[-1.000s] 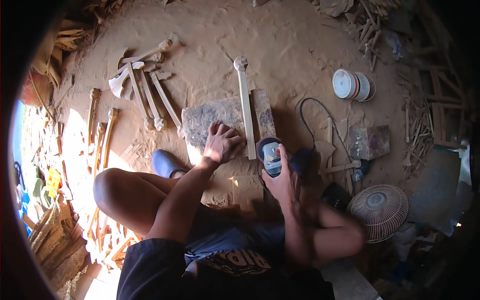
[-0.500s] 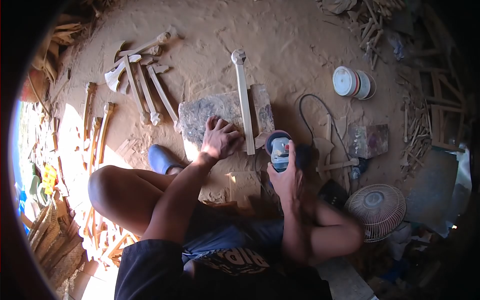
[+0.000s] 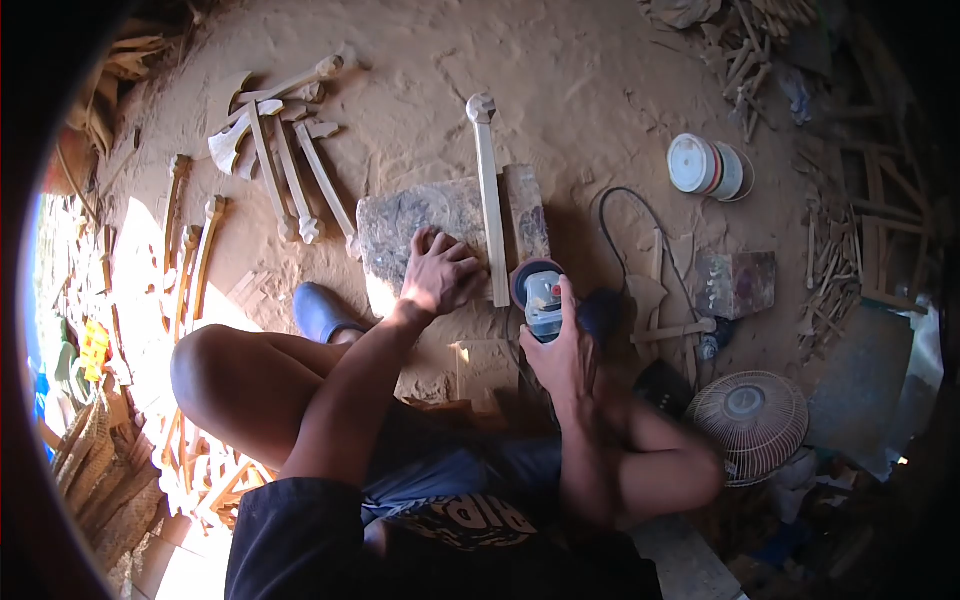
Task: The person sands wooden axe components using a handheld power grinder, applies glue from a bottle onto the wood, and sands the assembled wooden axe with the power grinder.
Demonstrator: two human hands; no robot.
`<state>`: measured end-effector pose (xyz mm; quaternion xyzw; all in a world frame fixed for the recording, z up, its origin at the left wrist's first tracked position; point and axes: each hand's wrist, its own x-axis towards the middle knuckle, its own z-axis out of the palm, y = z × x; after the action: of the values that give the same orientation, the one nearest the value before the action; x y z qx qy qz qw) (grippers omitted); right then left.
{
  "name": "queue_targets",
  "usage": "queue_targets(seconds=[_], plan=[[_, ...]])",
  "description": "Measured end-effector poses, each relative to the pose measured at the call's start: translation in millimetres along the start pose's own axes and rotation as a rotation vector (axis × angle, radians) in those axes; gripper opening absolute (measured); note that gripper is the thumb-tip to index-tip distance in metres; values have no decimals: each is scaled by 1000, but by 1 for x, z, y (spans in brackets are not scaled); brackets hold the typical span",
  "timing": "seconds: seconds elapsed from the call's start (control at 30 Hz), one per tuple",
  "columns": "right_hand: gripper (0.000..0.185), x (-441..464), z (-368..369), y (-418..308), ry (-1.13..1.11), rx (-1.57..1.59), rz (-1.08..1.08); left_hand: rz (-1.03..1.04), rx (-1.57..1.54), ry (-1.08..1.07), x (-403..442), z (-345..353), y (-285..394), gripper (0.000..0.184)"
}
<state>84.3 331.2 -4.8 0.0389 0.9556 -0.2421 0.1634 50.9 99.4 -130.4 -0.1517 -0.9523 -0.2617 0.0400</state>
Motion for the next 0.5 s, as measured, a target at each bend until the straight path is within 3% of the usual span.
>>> queue_targets(seconds=[0.5], plan=[[93, 20, 4, -8, 38, -80, 26, 15, -7, 28, 1, -2, 2, 20]])
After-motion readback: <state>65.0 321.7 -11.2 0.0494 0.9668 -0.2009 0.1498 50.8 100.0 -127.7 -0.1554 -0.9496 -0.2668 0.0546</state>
